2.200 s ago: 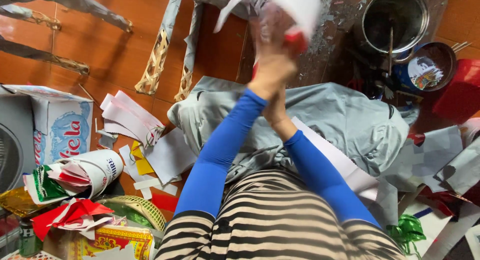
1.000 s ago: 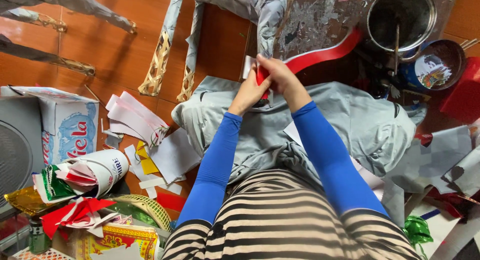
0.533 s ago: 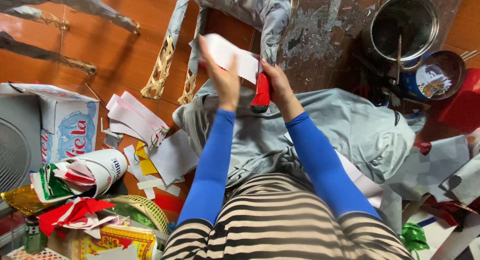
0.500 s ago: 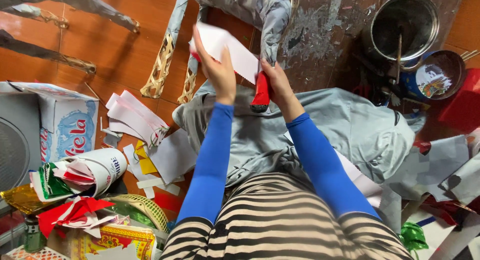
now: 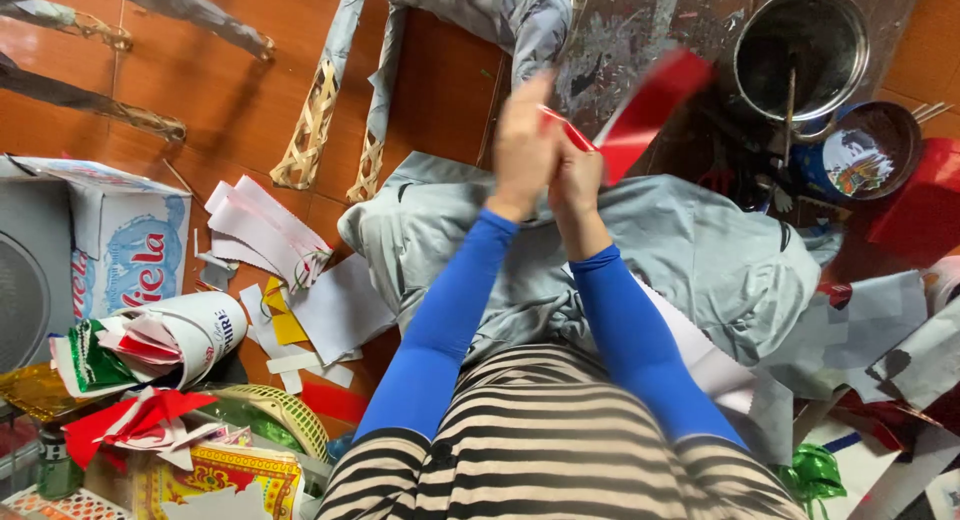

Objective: Applying colored paper strips to decorate paper-mache giraffe sculptures.

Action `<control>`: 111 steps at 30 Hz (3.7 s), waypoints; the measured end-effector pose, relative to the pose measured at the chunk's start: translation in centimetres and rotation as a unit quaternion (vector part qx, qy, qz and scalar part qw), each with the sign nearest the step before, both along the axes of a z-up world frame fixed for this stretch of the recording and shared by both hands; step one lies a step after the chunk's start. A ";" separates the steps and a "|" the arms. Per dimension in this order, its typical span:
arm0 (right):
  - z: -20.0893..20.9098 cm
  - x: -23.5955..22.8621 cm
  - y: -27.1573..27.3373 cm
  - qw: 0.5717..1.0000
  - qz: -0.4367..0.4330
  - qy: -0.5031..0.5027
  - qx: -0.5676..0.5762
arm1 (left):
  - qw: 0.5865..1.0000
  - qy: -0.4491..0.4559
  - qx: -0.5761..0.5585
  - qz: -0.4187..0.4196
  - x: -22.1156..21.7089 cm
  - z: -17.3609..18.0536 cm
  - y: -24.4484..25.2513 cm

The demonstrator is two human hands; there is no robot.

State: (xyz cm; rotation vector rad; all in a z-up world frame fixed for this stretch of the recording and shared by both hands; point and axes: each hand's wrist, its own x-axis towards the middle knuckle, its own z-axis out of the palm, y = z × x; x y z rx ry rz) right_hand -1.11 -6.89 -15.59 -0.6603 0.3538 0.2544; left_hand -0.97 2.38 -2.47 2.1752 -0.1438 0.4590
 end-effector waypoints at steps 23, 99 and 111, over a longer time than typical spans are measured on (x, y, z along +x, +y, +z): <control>11.4 -1.6 -2.3 0.753 0.011 -0.383 -0.535 | 0.932 0.340 -0.071 0.102 -2.7 -2.9 2.5; 6.6 7.3 -0.3 0.954 0.266 0.128 0.046 | 0.974 -0.059 -0.126 0.179 5.6 4.2 5.1; 5.2 7.8 -0.5 0.922 -0.050 -0.102 -0.369 | 0.879 0.139 -0.434 -0.137 8.4 0.2 2.7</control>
